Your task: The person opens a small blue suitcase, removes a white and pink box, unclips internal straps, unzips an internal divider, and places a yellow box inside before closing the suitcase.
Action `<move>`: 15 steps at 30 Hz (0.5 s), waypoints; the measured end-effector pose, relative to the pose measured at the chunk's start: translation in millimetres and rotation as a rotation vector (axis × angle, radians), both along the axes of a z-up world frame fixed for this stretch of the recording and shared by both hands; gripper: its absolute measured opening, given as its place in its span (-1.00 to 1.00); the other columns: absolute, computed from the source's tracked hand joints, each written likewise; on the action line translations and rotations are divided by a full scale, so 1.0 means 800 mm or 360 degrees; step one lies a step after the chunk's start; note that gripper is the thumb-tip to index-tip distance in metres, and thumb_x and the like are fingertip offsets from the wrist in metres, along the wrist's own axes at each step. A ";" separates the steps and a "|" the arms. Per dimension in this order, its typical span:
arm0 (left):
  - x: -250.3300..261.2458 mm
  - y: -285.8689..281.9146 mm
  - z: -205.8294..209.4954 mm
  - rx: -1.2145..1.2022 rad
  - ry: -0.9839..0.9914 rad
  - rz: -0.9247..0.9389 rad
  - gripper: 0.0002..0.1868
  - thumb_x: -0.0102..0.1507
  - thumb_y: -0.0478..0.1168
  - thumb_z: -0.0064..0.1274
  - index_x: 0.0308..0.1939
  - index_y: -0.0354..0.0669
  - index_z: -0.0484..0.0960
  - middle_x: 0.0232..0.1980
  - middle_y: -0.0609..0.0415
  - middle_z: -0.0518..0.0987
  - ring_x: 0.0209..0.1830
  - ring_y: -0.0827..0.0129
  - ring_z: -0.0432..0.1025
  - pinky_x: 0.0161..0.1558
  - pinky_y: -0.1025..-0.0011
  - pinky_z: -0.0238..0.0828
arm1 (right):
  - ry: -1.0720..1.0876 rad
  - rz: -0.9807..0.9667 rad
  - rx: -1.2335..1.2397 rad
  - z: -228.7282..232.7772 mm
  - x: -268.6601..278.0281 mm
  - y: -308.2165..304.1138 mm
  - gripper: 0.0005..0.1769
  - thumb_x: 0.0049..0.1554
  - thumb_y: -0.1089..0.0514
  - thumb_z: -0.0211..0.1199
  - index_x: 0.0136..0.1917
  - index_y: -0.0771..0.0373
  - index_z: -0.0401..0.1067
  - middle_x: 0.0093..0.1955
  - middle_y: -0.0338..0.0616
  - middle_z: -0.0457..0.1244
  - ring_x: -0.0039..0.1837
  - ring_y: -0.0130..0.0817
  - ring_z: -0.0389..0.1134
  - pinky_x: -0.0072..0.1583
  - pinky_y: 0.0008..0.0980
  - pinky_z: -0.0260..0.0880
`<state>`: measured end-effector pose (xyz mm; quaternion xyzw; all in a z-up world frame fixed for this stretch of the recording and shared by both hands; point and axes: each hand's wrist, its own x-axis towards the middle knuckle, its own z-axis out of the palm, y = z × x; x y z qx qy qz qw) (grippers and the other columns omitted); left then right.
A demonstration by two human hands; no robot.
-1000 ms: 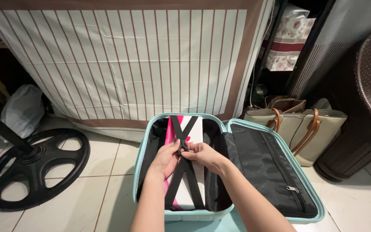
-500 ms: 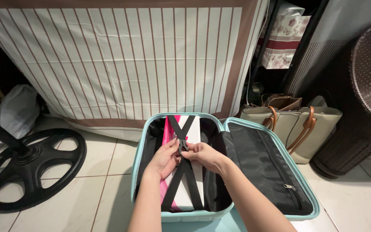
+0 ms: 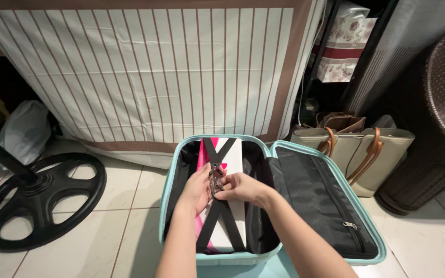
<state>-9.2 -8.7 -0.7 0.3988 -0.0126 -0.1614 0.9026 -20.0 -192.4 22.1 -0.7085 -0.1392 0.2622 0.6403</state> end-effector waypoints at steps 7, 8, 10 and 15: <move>0.029 -0.001 -0.036 -0.0040 0.0114 0.0025 -0.64 0.47 -0.06 -0.25 0.02 -0.27 0.53 -0.12 0.04 0.59 -0.16 0.37 0.50 -0.23 0.39 0.49 | 0.0051 0.0166 0.0167 0.008 -0.004 -0.003 -0.75 0.07 0.36 0.40 0.05 0.35 0.52 -0.05 -0.33 0.41 -0.03 -0.64 0.38 0.11 -0.61 0.36; 0.035 -0.003 -0.046 0.0034 0.0092 0.0080 -0.64 0.45 -0.04 -0.25 -0.02 -0.24 0.55 -0.16 0.09 0.59 -0.19 0.41 0.48 -0.35 0.41 0.39 | 0.0051 0.0170 0.0170 0.009 -0.006 -0.003 -0.75 0.07 0.36 0.40 0.05 0.35 0.52 -0.05 -0.33 0.41 -0.03 -0.64 0.38 0.11 -0.61 0.36; 0.042 -0.010 -0.063 0.0186 0.0053 0.0172 -0.69 0.47 -0.10 -0.21 -0.02 -0.28 0.52 -0.19 0.10 0.55 -0.21 0.43 0.44 -0.36 0.40 0.37 | 0.0058 0.0260 0.0177 0.014 -0.009 -0.007 -0.80 0.04 0.40 0.43 -0.03 0.34 0.55 -0.09 -0.30 0.43 -0.04 -0.61 0.41 0.12 -0.57 0.38; 0.032 -0.020 -0.057 0.0207 -0.0269 0.0392 -0.66 0.51 -0.21 -0.22 0.13 -0.37 0.60 -0.22 0.09 0.47 -0.23 0.47 0.38 -0.11 0.48 0.47 | -0.0005 0.0350 0.0061 0.021 -0.011 -0.007 -0.72 -0.05 0.45 0.45 -0.05 0.26 0.58 -0.12 -0.29 0.43 -0.06 -0.56 0.42 0.12 -0.52 0.42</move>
